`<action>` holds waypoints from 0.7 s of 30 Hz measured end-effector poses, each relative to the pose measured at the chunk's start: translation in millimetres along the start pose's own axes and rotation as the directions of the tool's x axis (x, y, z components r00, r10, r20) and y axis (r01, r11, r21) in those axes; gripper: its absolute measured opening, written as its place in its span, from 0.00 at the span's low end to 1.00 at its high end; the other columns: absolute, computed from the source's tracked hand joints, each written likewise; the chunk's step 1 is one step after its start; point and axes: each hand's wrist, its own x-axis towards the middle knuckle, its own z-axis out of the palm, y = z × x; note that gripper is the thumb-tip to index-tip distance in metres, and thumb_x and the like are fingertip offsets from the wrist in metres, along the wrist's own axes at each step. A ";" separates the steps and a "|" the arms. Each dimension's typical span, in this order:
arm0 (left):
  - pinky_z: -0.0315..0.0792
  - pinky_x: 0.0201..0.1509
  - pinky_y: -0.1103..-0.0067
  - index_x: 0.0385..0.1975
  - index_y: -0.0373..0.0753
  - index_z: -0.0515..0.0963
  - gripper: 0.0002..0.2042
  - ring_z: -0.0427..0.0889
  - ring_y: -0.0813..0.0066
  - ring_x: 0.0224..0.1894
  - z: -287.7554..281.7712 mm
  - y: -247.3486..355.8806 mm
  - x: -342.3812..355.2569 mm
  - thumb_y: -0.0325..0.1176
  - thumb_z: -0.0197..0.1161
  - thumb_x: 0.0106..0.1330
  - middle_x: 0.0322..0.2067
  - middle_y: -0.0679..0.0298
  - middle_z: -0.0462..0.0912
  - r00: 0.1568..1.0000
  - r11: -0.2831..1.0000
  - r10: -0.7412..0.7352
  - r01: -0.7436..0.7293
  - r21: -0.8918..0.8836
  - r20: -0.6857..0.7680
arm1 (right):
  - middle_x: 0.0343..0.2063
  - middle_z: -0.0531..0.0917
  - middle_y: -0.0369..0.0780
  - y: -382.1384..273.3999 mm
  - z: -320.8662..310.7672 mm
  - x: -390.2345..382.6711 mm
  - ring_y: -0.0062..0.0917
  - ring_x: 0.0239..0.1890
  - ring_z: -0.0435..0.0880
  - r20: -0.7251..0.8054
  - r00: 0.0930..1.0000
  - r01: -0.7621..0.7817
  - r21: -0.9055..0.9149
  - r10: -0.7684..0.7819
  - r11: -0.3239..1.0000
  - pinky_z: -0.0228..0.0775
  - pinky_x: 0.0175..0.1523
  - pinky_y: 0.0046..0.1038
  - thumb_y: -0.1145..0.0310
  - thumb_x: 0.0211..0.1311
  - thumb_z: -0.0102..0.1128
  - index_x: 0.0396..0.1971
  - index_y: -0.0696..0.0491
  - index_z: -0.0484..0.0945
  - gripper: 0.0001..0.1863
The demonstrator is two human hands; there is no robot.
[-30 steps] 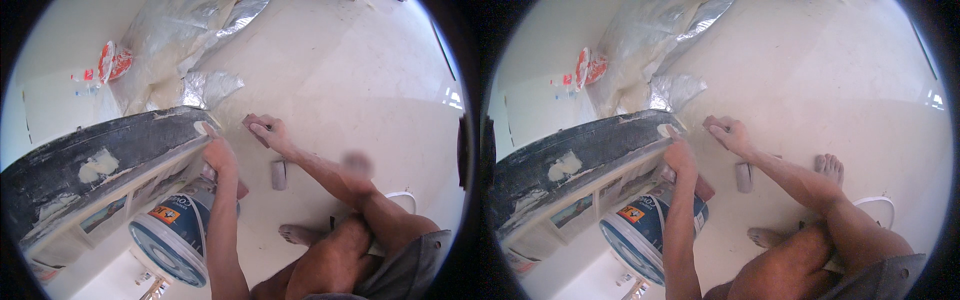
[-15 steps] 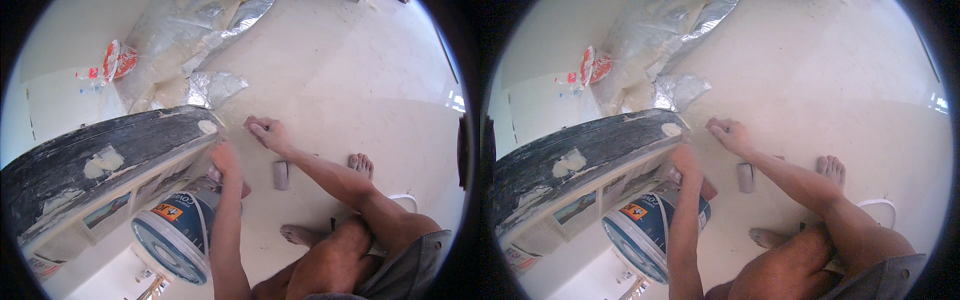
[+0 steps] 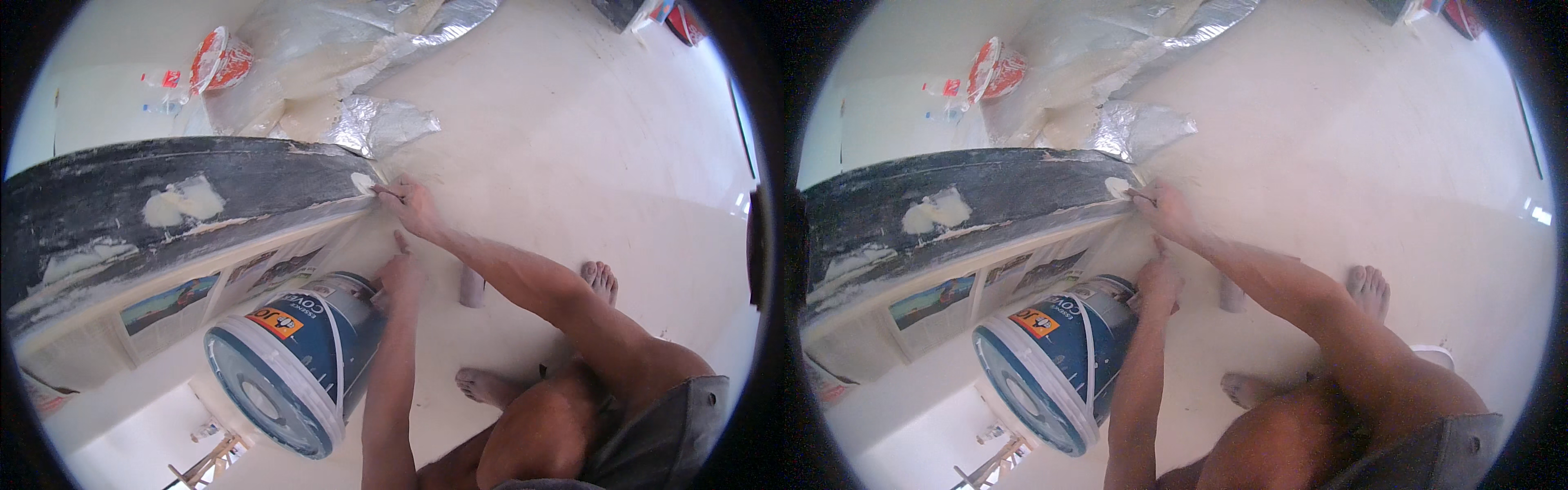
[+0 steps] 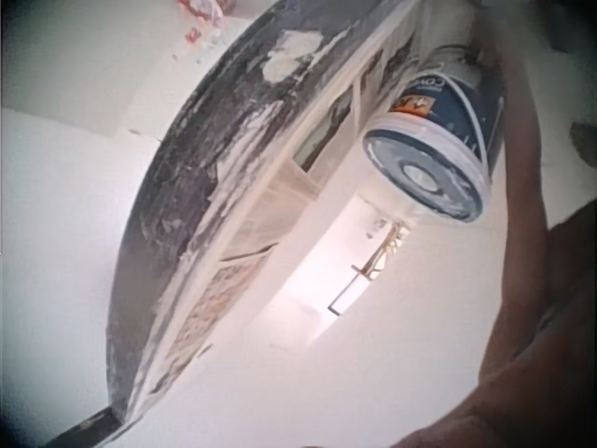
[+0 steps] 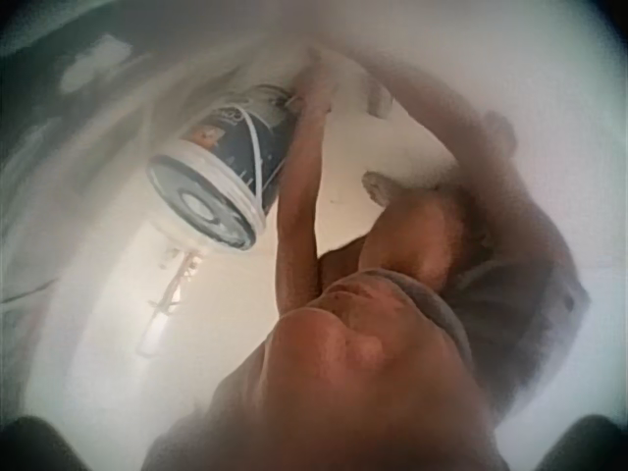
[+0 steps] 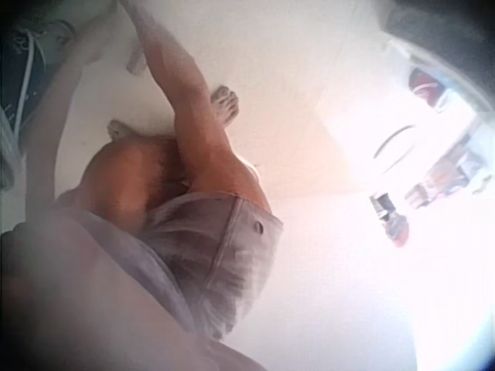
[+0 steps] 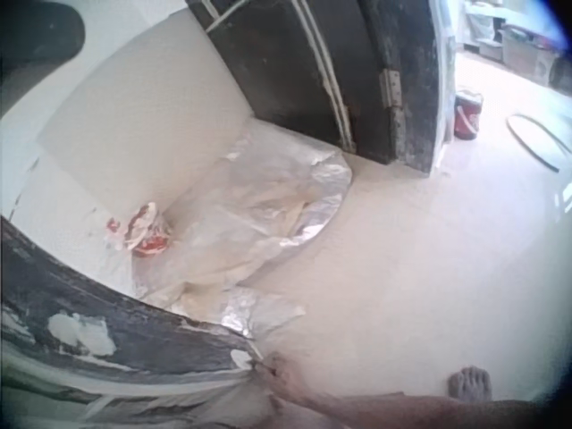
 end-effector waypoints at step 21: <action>0.79 0.36 0.64 0.70 0.29 0.38 0.40 0.86 0.58 0.31 15.7 2.4 12.3 0.31 0.54 0.62 0.30 0.51 0.85 0.995 0.983 -0.057 0.041 -0.178 -0.083 | 0.15 0.77 0.38 -5.6 6.0 18.9 0.23 0.16 0.74 0.026 0.996 -0.081 -0.183 0.087 0.980 0.65 0.24 0.31 0.57 0.64 0.58 0.16 0.58 0.77 0.22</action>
